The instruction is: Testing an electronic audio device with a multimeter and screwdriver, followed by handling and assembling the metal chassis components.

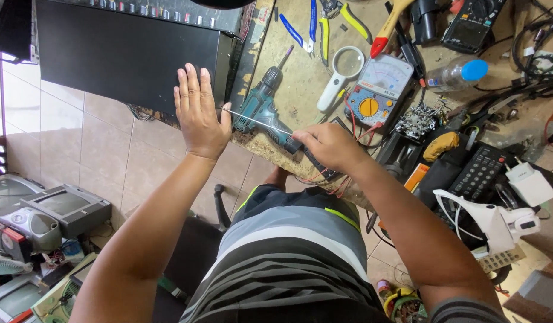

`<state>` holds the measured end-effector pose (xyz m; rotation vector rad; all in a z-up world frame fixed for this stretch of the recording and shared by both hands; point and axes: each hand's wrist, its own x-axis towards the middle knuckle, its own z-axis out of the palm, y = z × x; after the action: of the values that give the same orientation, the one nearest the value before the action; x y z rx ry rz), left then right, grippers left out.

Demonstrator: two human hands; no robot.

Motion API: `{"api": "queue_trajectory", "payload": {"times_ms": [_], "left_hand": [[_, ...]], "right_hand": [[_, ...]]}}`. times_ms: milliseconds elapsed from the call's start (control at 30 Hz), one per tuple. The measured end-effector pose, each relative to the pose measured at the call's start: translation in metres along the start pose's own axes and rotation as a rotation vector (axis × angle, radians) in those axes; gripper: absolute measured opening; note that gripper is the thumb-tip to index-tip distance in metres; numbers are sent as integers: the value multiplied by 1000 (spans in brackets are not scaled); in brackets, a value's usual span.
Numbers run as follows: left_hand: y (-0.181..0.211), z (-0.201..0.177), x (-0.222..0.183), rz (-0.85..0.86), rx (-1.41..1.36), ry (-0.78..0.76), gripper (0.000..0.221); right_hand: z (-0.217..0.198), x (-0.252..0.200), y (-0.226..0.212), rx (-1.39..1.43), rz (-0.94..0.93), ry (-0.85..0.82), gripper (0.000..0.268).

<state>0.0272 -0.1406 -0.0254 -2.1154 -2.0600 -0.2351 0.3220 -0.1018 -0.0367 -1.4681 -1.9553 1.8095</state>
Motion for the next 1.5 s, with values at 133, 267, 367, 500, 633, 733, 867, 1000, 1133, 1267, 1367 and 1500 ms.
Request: {"api": "queue_trajectory", "payload": {"times_ms": [133,267,367,500,633,733,867,1000,1133,1267,1367,1500], "left_hand": [[-1,0,-1,4,-1,3,85],[2,-2,1,-2,-7,1,85],[4,-4,1,-14,-19,-1,84],[6,-6,2,-35,-33,-10,83],[4,-5,0,-47,-19,-18,83],[6,-6,-1,-28,-24,-18,79],[5,1,-2,-44,-25,37,80],[1,7,-2,-3,-12,102,71],[3,8,-3,-16,5,176,69],[0,17,-4,-14,28,217,72],[-1,13,-3,-41,20,176,68],[0,8,-3,-53,9,69,64]], "right_hand": [[-9,-11,-9,45,-18,83,43],[-6,-8,-16,13,1,91,24],[-10,-2,-9,96,26,-15,23],[-5,-2,-7,35,58,89,29],[-4,-2,-15,65,70,5,26],[-4,0,-10,429,186,-207,25],[15,13,27,102,-186,90,25],[24,19,56,-945,-906,732,22],[14,15,31,-623,-727,455,22],[3,21,18,555,251,-259,19],[5,14,2,185,124,-93,25],[11,4,1,-904,-818,622,23]]}}
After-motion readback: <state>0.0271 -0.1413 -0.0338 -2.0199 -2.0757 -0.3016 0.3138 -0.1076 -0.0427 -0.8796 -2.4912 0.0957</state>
